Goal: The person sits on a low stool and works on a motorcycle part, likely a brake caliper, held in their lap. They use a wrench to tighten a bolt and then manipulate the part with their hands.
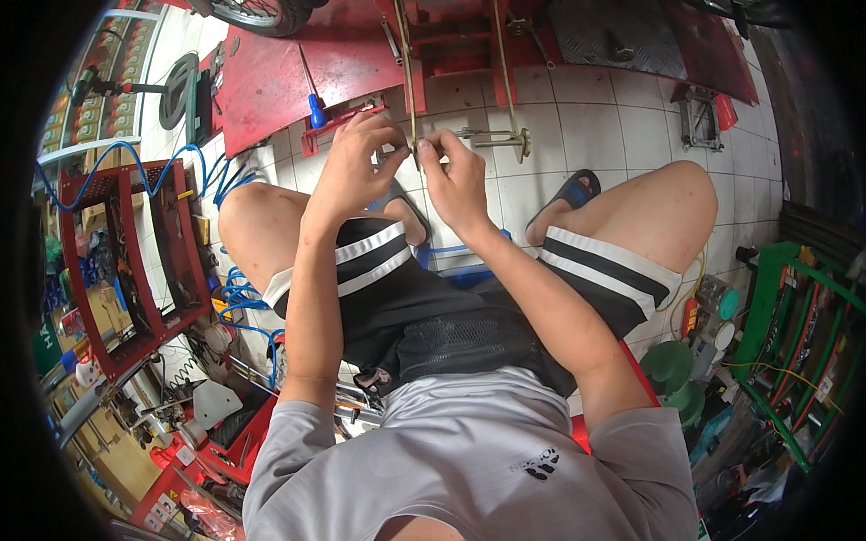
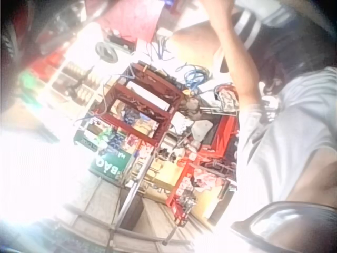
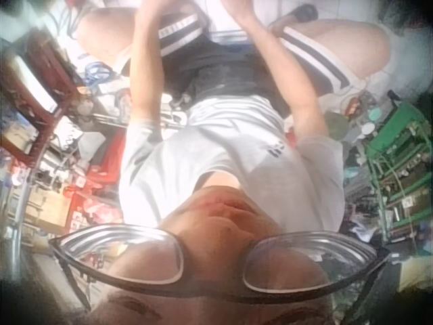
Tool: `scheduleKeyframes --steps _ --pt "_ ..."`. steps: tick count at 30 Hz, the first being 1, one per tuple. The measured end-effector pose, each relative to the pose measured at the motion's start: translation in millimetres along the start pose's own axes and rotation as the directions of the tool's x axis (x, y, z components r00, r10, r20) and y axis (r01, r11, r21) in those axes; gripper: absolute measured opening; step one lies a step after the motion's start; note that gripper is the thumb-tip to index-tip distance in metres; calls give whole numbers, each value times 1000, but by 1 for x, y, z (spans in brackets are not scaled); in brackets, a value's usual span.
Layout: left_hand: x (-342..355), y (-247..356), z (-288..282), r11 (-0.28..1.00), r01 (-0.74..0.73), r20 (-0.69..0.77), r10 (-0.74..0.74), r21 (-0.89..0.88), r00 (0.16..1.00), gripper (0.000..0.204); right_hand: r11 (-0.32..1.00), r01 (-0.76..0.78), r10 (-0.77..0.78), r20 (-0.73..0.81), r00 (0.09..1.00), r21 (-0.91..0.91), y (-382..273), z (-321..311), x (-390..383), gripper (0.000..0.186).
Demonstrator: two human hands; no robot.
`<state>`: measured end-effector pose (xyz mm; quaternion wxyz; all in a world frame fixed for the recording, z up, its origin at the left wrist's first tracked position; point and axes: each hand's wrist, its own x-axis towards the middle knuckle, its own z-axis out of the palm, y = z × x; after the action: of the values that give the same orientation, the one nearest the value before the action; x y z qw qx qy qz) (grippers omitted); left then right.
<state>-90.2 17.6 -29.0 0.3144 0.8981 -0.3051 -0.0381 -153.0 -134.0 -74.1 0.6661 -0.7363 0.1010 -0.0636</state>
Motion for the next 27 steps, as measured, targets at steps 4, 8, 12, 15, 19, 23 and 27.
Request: scheduleKeyframes --steps 4,8,12,15,19,23,27 --pt "1 3 -1 1000 -6 -18 6 -22 1000 13 998 39 -38 6 999 -40 10 -1 0 19" --pt "0 -2 1 999 19 61 -21 34 998 14 1000 8 -8 -11 1000 8 0 1 -3 19" --pt "3 1 -1 999 -37 -16 36 -40 999 13 988 37 -27 66 997 -149 10 -4 5 17" --pt "2 0 -3 999 -23 -27 22 -49 999 14 996 93 -93 -32 995 -15 4 2 -2 16" --pt "2 1 -2 999 45 45 -44 -17 998 14 999 41 -42 -18 999 -35 1 0 -1 14" --pt "2 2 -1 997 -20 -104 12 -75 994 14 994 107 -109 -60 992 -38 5 2 0 19" --pt "-1 -6 3 999 27 -10 -26 37 1000 11 999 5 -5 -13 1000 -43 8 -2 1 23"
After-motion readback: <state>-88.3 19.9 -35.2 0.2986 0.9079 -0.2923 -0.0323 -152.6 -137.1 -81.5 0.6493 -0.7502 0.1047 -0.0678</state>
